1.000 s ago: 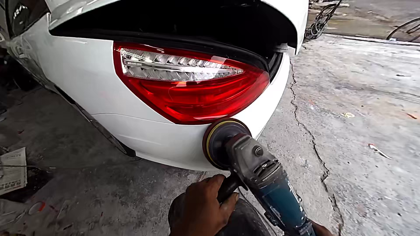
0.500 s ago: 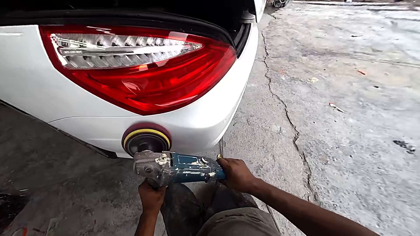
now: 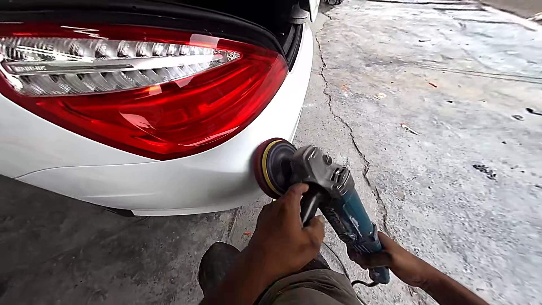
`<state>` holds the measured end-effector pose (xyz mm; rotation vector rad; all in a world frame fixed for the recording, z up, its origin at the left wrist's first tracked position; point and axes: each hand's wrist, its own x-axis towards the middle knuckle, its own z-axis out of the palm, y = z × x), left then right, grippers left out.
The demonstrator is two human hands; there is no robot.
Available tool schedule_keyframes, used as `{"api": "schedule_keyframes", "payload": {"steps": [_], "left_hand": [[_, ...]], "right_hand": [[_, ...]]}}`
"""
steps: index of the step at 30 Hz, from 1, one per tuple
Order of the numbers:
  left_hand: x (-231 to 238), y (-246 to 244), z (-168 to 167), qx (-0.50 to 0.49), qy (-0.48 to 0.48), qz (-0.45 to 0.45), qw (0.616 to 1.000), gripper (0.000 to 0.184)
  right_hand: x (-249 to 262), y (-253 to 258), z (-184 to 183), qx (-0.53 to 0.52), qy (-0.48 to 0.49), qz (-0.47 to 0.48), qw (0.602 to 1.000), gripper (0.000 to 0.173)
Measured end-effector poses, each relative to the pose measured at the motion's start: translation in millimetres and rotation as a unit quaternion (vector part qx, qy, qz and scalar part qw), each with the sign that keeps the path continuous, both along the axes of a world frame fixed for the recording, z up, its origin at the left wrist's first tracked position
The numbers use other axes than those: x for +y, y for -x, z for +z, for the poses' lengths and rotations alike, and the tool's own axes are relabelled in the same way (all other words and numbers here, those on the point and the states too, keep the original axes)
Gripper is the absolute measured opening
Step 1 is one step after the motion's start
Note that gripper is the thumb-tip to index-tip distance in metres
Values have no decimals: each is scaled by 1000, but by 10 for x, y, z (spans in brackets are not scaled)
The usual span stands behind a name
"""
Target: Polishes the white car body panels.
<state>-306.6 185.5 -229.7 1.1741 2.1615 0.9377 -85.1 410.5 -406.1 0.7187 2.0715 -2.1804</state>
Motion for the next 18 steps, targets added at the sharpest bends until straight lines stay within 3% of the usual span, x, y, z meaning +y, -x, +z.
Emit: {"api": "schedule_keyframes", "payload": {"steps": [3,5,8,11,14,18], "left_hand": [[134,40,128,59,-43,-28,997,47],[14,78,-6,21,-56,-20,998,48],[-442,13,-420,-72,-66,31,995,58],[-970,-86,-942,-45,-29,111,992,52],[-1263,-53,-1489,31,14,212,977,33],[-1277,19,-1931,80,5,272,959,30]], "right_hand": [[45,27,25,12,31,-7,999,31],[-4,75,-48,6,-4,-31,999,35],[-149,202,-231,5,-102,-25,994,47],[-281,447,-447,32,-217,38,975,62],[-343,846,-688,48,-313,92,944,58],[-276,1294,-887,70,-387,123,911,45]]}}
